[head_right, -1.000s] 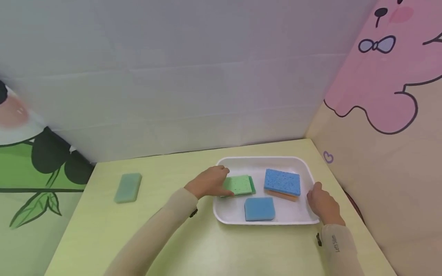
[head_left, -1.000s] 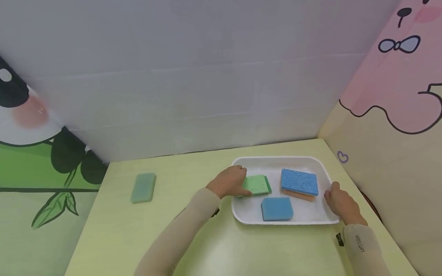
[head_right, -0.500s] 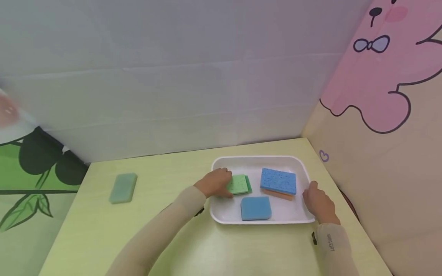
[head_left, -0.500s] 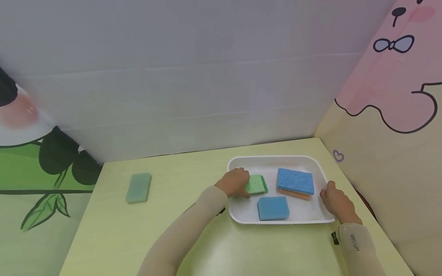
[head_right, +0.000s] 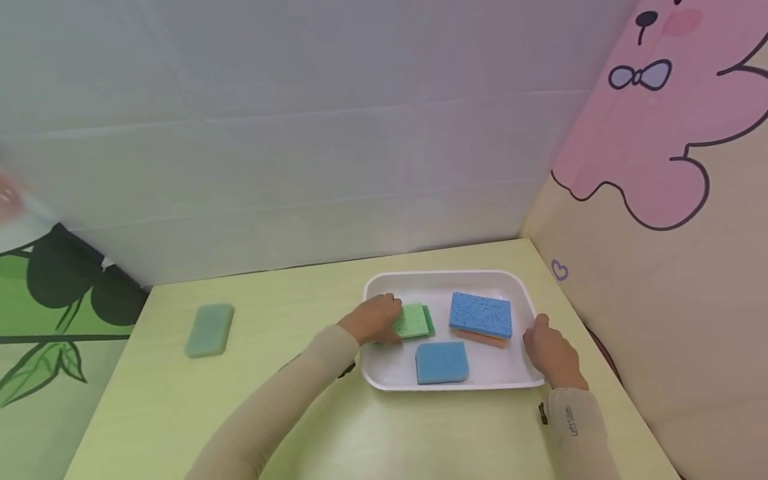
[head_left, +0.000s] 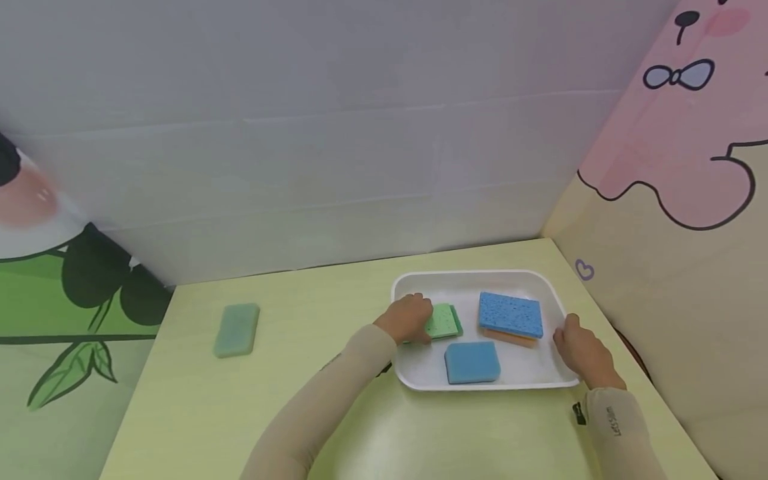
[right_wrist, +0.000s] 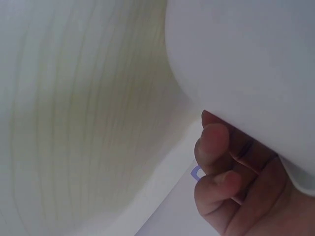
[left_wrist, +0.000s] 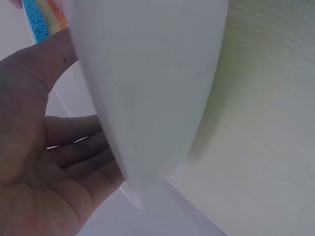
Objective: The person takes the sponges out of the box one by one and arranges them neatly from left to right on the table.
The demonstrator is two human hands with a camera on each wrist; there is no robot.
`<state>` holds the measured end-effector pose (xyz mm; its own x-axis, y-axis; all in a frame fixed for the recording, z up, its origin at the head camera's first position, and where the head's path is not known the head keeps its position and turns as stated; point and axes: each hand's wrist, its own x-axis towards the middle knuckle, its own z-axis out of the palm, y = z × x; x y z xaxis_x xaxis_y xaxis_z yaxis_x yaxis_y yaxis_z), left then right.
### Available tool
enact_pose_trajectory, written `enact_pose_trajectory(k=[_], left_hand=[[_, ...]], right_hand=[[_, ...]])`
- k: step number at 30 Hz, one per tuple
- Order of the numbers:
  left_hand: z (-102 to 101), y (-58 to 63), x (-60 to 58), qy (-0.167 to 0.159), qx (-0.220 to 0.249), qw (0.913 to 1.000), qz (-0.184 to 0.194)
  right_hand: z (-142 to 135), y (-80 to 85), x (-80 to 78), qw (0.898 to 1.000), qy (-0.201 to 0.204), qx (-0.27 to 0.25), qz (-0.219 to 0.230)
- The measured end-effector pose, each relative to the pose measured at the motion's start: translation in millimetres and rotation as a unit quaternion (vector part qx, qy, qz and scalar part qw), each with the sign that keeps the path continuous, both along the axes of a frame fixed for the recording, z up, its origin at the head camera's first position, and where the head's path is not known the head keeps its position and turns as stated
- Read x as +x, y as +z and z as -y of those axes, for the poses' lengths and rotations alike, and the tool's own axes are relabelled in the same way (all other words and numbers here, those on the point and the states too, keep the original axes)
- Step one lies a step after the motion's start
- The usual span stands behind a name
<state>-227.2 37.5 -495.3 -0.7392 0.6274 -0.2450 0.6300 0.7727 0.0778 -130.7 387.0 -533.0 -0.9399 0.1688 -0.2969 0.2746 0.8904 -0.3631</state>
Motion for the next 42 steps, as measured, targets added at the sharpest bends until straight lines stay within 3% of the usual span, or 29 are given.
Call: enact_pose_trajectory(k=[7, 18, 36, 42], left_hand=[[3, 7.9, -0.2, -0.005, 0.005, 1.0000, -0.006], [13, 38.8, 2.8, -0.010, 0.014, 0.9997, -0.017], [47, 81.9, 11.2, -0.011, 0.041, 0.9987, -0.028], [57, 87.1, 12.9, 0.008, 0.051, 0.9981, -0.032]], right_hand=[[-1, 0.6, -1.2, 1.000, 0.000, 0.000, 0.002], [-2, 1.8, -1.6, 1.000, 0.000, 0.000, 0.001], [1, 3.4, 1.5, 1.000, 0.007, -0.001, -0.003], [1, 4.1, 1.4, 1.000, 0.006, -0.003, 0.001]])
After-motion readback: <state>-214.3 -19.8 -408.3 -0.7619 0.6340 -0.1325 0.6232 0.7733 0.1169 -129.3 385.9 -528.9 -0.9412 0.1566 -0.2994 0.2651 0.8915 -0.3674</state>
